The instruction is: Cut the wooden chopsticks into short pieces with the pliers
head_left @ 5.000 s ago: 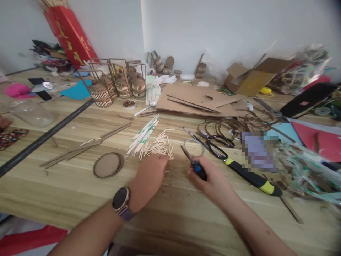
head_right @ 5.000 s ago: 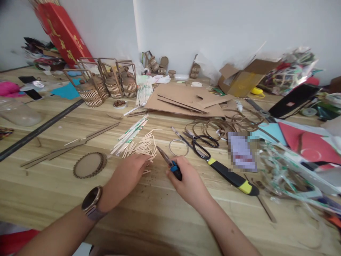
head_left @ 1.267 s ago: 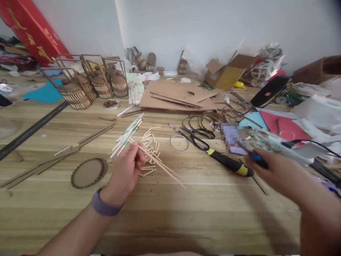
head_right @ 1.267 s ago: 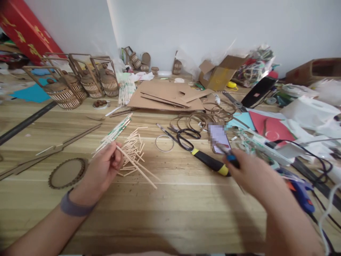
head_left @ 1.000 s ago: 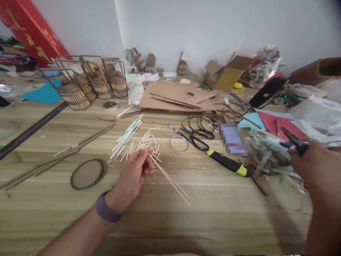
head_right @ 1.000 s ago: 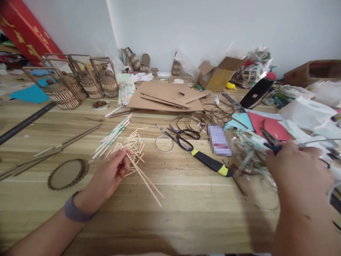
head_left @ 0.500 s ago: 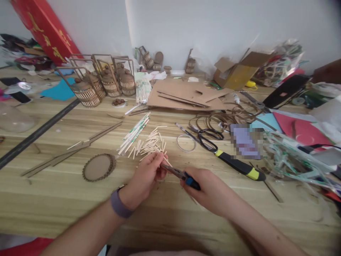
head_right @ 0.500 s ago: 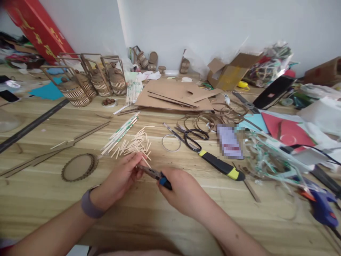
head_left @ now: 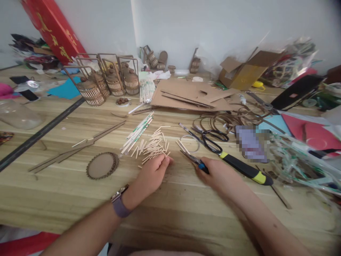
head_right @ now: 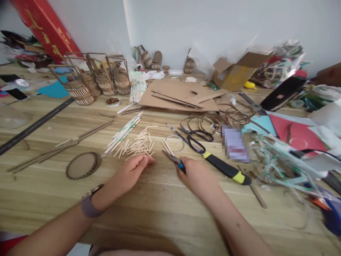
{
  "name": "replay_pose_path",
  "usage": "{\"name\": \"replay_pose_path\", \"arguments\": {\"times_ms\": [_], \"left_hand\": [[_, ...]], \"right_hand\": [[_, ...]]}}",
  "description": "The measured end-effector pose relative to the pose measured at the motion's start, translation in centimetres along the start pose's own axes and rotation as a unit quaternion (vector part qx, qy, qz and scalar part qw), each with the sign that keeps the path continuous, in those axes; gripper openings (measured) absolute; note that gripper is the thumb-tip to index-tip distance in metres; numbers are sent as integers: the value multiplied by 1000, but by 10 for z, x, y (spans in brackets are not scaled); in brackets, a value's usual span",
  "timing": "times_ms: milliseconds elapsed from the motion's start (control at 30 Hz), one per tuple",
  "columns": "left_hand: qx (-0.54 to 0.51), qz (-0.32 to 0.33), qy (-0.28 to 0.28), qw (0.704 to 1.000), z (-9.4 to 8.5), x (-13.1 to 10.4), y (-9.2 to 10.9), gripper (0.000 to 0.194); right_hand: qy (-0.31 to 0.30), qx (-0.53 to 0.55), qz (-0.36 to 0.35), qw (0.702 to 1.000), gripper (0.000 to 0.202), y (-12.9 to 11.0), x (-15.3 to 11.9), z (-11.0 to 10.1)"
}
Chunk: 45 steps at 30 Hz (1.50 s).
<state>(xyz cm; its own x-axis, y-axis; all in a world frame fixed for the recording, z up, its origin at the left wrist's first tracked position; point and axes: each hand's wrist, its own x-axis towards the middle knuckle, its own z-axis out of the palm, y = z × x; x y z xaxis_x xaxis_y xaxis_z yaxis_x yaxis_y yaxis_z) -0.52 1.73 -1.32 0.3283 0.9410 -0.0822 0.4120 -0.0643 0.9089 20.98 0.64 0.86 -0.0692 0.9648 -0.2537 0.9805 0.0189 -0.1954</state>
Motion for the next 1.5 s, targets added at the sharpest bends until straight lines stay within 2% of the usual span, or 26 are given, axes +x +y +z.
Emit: {"name": "replay_pose_path", "arguments": {"times_ms": [167, 267, 300, 367, 433, 500, 633, 867, 933, 1033, 1133, 1233, 1333, 1500], "left_hand": [[58, 20, 67, 996, -8, 1, 2, 36], [39, 28, 86, 995, -9, -2, 6, 36], [22, 26, 77, 996, -8, -3, 8, 36], [-35, 14, 30, 999, -3, -5, 9, 38], [-114, -6, -49, 992, 3, -7, 9, 43], [-169, -14, -120, 978, 10, -9, 8, 46], [-158, 5, -162, 974, 17, -12, 6, 49], [-213, -52, -206, 954, 21, -15, 11, 58], [-225, -50, -209, 950, 22, -16, 11, 56], [-268, -67, -182, 944, 20, -16, 12, 46], [-325, -105, -119, 932, 17, -13, 13, 38], [-384, -130, -94, 909, 16, -11, 11, 39], [-411, -127, -101, 897, 19, -10, 8, 38], [-407, -128, -88, 900, 27, -13, 6, 34]], "right_hand": [[24, 20, 1, 1000, 15, 4, 2, -3], [54, 143, -49, 987, 19, 4, 0, -7], [59, 212, -66, 973, 19, 3, -1, -7], [55, 366, -76, 926, 21, -2, -3, -6], [48, 493, -60, 866, 24, -10, -6, -4], [45, 564, -47, 823, 27, -19, -8, -1], [-4, 612, -53, 789, 30, -32, -13, 3], [-27, 655, -34, 754, 28, -40, -15, 14], [-23, 646, -41, 762, 29, -39, -14, 16], [37, 569, -50, 820, 30, -36, -13, 16], [106, 462, -46, 880, 34, -33, -15, 16], [129, 365, -92, 917, 33, -36, -20, 17], [136, 303, -154, 931, 31, -42, -24, 21], [156, 266, -176, 935, 30, -44, -25, 26]]}}
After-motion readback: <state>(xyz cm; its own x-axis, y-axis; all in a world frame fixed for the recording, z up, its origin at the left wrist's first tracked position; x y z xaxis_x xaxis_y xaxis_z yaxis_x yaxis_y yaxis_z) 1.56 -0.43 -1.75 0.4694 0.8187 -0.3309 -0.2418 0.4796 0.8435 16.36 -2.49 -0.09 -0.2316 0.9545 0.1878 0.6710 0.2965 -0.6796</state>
